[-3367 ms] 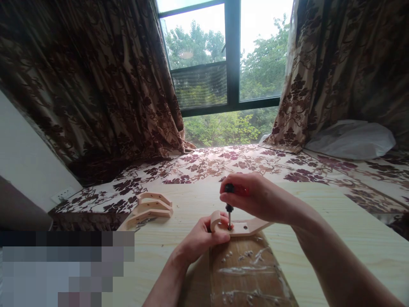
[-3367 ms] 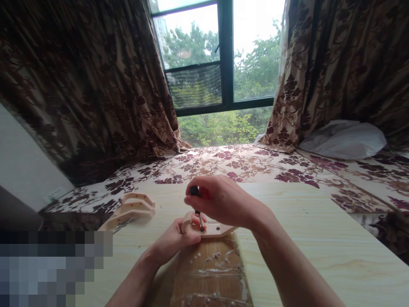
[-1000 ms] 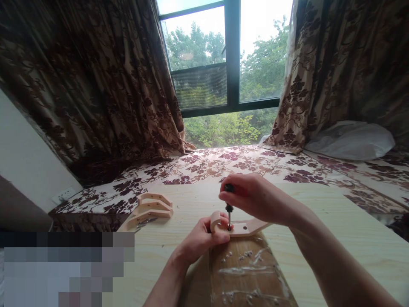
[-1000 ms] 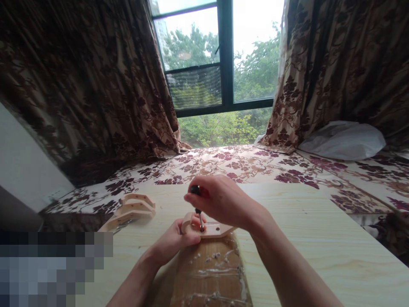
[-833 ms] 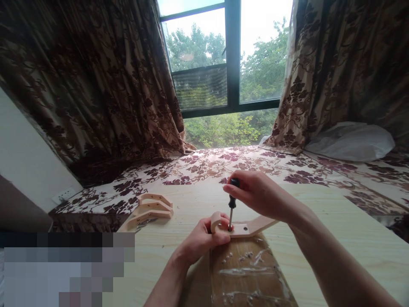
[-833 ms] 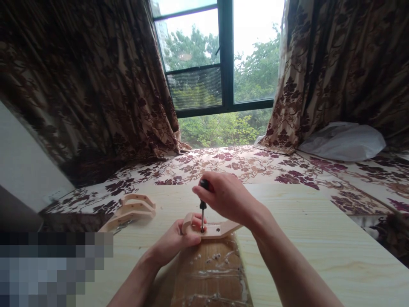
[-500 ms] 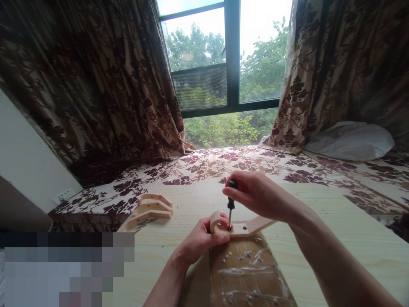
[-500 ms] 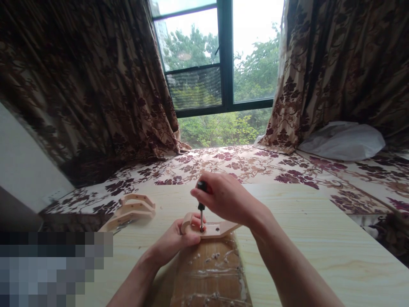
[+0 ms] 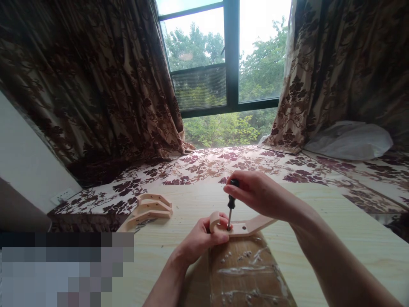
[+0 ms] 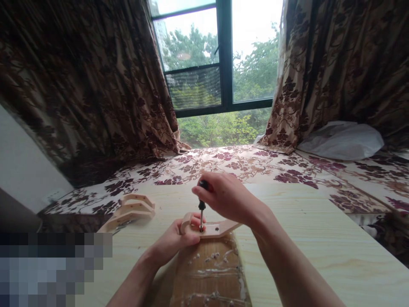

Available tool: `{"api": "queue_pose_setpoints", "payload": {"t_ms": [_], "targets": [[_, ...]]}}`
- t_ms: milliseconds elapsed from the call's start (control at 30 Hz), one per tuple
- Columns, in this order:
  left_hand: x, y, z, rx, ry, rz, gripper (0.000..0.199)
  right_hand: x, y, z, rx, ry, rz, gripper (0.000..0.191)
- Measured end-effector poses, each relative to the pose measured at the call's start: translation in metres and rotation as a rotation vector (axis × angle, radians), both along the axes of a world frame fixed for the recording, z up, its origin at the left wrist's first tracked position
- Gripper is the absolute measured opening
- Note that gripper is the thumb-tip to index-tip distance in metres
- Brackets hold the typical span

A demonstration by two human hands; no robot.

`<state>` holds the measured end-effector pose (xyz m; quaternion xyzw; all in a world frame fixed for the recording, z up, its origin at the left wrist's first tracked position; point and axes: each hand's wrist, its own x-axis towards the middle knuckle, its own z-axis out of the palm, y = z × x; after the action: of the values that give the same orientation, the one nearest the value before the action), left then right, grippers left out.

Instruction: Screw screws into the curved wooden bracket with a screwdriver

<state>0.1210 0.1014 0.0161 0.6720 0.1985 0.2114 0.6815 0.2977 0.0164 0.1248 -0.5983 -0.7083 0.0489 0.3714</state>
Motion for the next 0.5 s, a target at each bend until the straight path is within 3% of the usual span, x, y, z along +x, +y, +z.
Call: {"api": "queue_pose_setpoints", "payload": {"t_ms": [100, 300, 500], "targets": [[0.000, 0.000, -0.001, 0.001, -0.007, -0.004, 0.023, -0.002, -0.002, 0.001, 0.006, -0.022, -0.040, 0.018], [0.000, 0.000, -0.002, -0.001, -0.013, 0.005, 0.025, -0.007, -0.011, 0.007, -0.010, 0.002, 0.144, 0.012], [-0.001, 0.000, 0.000, -0.002, 0.001, 0.008, 0.024, -0.001, 0.001, -0.001, -0.007, 0.020, -0.019, 0.019]]}}
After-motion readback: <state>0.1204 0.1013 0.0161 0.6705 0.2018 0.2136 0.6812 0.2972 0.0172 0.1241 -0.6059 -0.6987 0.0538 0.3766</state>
